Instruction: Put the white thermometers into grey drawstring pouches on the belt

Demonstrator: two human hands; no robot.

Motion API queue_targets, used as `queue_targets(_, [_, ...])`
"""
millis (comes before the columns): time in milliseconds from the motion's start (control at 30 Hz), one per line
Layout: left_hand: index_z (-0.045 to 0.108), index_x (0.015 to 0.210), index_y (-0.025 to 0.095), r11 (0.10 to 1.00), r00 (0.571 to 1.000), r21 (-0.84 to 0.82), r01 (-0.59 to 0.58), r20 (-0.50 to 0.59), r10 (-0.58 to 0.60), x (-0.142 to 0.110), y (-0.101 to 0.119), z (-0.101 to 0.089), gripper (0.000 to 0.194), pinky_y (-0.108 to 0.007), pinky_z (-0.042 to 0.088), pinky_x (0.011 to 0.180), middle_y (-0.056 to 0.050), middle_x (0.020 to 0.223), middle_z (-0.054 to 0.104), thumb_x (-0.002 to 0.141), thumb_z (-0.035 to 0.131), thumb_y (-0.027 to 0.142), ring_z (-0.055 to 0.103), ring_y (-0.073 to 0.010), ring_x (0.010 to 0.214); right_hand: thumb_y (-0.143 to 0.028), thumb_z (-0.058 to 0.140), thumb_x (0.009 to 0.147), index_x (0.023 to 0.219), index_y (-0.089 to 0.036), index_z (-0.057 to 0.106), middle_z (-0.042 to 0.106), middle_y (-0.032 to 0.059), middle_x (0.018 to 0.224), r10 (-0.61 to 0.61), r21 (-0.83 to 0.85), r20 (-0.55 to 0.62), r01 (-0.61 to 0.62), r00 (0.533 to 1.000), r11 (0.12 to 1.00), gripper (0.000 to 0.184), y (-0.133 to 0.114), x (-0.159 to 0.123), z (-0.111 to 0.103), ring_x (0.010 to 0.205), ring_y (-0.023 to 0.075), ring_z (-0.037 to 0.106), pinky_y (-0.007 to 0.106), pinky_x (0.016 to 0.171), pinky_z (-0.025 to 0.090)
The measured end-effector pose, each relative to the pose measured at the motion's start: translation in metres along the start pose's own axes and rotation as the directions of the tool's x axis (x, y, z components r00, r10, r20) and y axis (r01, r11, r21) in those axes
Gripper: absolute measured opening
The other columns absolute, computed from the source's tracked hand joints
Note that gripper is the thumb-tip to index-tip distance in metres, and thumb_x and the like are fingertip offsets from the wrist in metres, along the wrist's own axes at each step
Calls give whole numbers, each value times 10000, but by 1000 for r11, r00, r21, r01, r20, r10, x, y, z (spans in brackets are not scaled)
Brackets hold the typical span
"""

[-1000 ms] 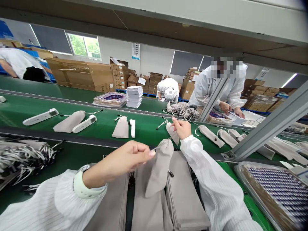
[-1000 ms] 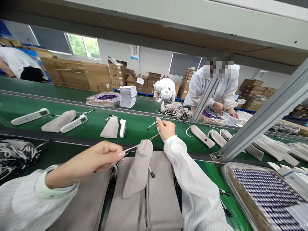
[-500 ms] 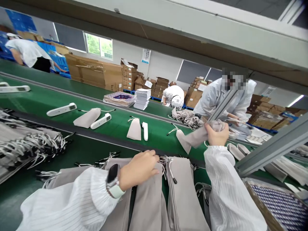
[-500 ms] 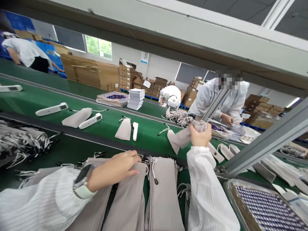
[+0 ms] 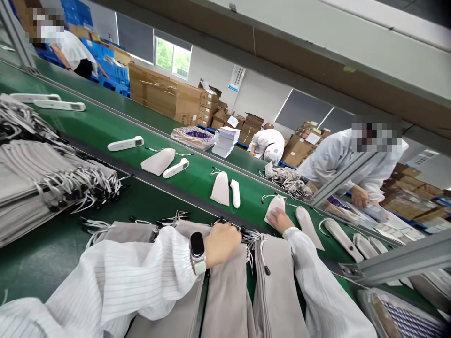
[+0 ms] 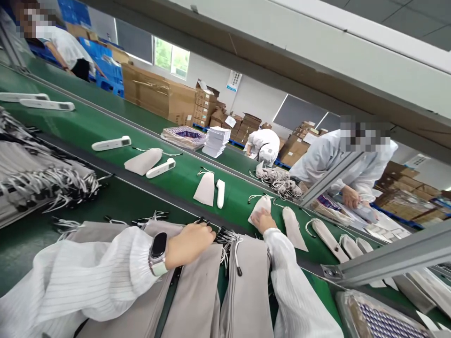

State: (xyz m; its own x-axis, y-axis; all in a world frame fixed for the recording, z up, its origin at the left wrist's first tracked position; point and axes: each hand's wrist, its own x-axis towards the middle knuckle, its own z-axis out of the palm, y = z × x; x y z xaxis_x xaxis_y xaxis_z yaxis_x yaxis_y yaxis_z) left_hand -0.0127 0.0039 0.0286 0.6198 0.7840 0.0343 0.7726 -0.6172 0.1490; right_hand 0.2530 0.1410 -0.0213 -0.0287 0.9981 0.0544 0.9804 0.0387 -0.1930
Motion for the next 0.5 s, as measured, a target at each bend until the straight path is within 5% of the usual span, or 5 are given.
queue_targets(133, [582, 643, 86, 997, 999, -70, -14, 30, 16, 1, -5, -2, 112, -347, 445, 601, -140, 697, 595, 637, 510, 1, 539, -302, 801, -311, 404, 784, 917, -151, 613, 588, 102, 1016, -96, 53, -10, 97, 995, 994, 295, -25, -1, -12, 1040, 233, 487, 354, 889, 340])
queue_targets(267, [564, 785, 166, 977, 997, -206, -54, 35, 63, 5, -12, -13, 121, -308, 441, 597, -71, 748, 602, 772, 499, 267, 563, -241, 752, -409, 423, 769, 943, -222, 589, 615, 29, 945, -157, 173, 33, 149, 987, 974, 305, -72, 18, -18, 914, 174, 553, 289, 834, 389])
queue_targets(400, [533, 815, 177, 964, 998, -263, -36, 34, 47, 7, -15, -15, 180, -297, 430, 606, -57, 744, 580, 809, 442, 332, 562, -226, 741, -401, 604, 625, 1108, -177, 498, 589, 98, 994, -21, 290, 103, -10, 994, 957, 544, -109, 52, 0, 875, 227, 565, 315, 704, 451])
queue_targets(500, [535, 762, 166, 962, 998, -270, -41, 41, 54, 8, -15, -10, 158, -292, 424, 624, -55, 723, 571, 783, 488, 316, 560, -228, 750, -261, 681, 522, 1188, -140, 415, 527, 153, 1097, 109, 395, 162, -166, 981, 904, 727, -111, 69, 7, 867, 252, 567, 329, 629, 473])
